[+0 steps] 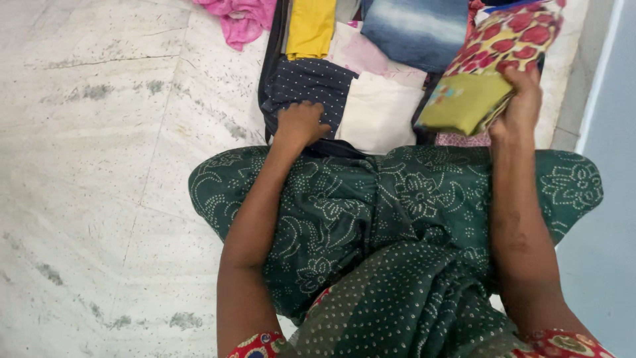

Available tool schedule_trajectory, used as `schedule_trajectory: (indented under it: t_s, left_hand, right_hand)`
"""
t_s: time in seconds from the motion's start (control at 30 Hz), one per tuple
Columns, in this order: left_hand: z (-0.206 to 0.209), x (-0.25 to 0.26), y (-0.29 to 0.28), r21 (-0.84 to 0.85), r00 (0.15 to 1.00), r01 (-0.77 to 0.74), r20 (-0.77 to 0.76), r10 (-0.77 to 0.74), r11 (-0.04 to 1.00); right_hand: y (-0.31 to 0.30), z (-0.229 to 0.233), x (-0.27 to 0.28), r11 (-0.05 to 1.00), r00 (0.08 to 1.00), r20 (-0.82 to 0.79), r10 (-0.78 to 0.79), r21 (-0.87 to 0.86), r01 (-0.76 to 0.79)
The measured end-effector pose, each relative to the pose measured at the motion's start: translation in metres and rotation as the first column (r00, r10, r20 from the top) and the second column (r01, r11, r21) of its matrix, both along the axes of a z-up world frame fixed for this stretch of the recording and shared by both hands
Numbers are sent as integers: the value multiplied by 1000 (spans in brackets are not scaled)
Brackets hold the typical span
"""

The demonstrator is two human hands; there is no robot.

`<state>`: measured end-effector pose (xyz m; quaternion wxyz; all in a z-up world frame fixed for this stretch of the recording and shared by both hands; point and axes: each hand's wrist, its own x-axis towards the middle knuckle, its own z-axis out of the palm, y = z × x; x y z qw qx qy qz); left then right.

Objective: The person folds various pieces of clothing and places them into an open suitcase on the floor.

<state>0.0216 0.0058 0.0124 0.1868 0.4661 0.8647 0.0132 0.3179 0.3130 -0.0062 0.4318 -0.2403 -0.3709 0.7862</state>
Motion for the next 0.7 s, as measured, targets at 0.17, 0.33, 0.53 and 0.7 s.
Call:
schedule_trajectory:
  t_s: [0.17, 0.33, 0.53, 0.7]
  left_hand:
    - [7, 11, -12, -60, 990, 134, 58, -131, 989]
    - [27, 33, -31, 9, 981, 184, 63, -184, 983]
    - [49, 33, -36, 1, 956, 238, 175, -235, 971]
    - [73, 29, -43, 71, 957, 197, 201, -207, 978]
  right_hand:
    - [-34, -57, -58, 969, 946, 250, 207, -185, -163]
    - [-7, -91, -136, 889, 887, 198, 418, -287, -356]
    - [37, -45, -288, 883, 896, -203, 394, -186, -431]
    - [56, -103, -409, 875, 797, -450, 404, -64, -480]
